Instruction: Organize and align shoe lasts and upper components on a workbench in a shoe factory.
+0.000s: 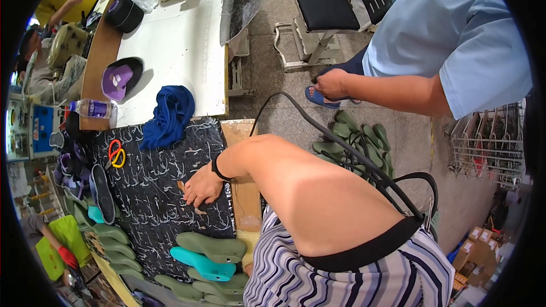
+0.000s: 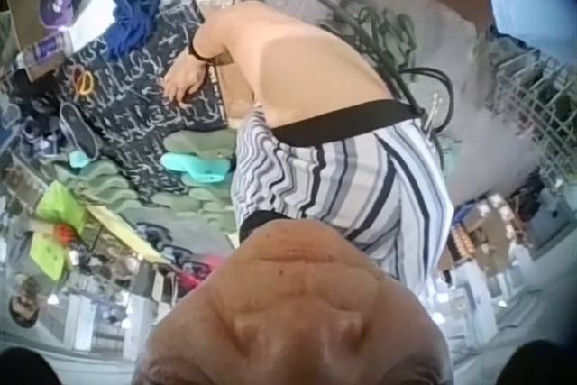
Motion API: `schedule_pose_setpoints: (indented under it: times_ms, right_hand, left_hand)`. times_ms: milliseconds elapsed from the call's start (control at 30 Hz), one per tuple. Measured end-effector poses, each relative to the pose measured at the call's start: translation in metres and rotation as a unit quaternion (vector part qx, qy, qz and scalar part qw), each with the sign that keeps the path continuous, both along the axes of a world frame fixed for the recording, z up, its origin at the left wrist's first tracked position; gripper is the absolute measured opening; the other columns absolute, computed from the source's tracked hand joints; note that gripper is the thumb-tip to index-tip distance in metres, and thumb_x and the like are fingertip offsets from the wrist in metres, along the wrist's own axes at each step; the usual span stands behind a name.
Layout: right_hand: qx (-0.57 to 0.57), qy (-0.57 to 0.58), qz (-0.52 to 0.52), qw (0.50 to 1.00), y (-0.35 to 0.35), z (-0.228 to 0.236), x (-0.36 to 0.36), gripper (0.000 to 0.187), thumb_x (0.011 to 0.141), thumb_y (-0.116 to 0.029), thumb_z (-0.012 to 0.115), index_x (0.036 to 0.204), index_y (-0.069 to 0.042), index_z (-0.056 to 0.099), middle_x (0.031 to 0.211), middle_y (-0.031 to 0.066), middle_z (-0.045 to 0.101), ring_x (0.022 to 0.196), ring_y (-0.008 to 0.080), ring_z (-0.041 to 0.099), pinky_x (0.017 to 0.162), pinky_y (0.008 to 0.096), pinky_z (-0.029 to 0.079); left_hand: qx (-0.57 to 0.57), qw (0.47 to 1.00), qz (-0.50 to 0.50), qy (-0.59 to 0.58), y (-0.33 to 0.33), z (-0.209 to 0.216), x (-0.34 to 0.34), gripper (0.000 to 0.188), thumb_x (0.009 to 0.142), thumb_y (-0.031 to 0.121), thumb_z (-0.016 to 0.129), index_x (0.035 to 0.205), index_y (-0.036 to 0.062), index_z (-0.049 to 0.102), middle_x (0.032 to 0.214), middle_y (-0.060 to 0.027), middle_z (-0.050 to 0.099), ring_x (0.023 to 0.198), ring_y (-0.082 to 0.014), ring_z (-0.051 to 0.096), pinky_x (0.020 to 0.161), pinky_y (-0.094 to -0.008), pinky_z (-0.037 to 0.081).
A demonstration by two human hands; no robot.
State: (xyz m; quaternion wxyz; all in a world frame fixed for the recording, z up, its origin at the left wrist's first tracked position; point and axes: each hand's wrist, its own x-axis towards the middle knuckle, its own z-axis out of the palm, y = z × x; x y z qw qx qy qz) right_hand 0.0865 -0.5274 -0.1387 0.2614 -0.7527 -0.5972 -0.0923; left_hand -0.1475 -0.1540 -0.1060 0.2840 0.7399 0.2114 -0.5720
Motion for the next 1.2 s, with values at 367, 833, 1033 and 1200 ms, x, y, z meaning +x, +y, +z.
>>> schedule_pose_setpoints:
  times_ms: [367, 833, 1033, 1200]
  right_hand:
    - [0.015, 0.000, 0.008, 1.000, -0.001, 0.000, 0.002, 0.036, 0.087, -0.023, 0.053, 0.118, -0.006, 0.057, 0.130, 0.0157, 0.050, 0.126, 0.0306, 0.042, 0.104, 0.0414, 0.032]
    - [0.004, 0.025, 0.017, 1.000, -0.002, 0.020, -0.003, 0.039, 0.085, -0.020, 0.056, 0.119, -0.003, 0.056, 0.129, 0.0182, 0.050, 0.125, 0.0335, 0.043, 0.103, 0.0448, 0.033]
    - [-0.026, 0.056, 0.018, 0.998, 0.004, 0.024, -0.002, 0.041, 0.084, -0.019, 0.056, 0.122, -0.004, 0.054, 0.134, 0.0193, 0.046, 0.129, 0.0336, 0.038, 0.106, 0.0447, 0.030]
    - [-0.046, 0.060, 0.005, 0.997, 0.002, 0.035, -0.001, 0.042, 0.082, -0.019, 0.057, 0.122, -0.004, 0.053, 0.135, 0.0191, 0.045, 0.129, 0.0331, 0.039, 0.106, 0.0435, 0.030]
  left_hand:
    - [-0.028, 0.999, 0.034, -0.004, -0.015, -0.025, -0.022, 0.033, 0.078, 0.018, 0.073, 0.058, -0.0039, 0.058, 0.054, -0.0127, 0.059, 0.041, -0.0184, 0.055, 0.038, -0.0293, 0.045]
    - [-0.035, 0.973, 0.224, -0.049, -0.041, -0.017, -0.043, 0.035, 0.079, 0.023, 0.073, 0.068, -0.0075, 0.060, 0.060, -0.0187, 0.063, 0.046, -0.0227, 0.061, 0.042, -0.0303, 0.051]
    - [-0.018, 0.975, 0.201, -0.089, -0.064, 0.019, -0.038, 0.041, 0.078, 0.028, 0.075, 0.069, -0.0089, 0.060, 0.060, -0.0198, 0.063, 0.046, -0.0244, 0.062, 0.040, -0.0304, 0.051]
    - [-0.002, 0.971, 0.210, -0.111, -0.055, -0.005, -0.046, 0.043, 0.078, 0.031, 0.075, 0.064, -0.0069, 0.059, 0.058, -0.0182, 0.062, 0.044, -0.0227, 0.061, 0.039, -0.0313, 0.048]
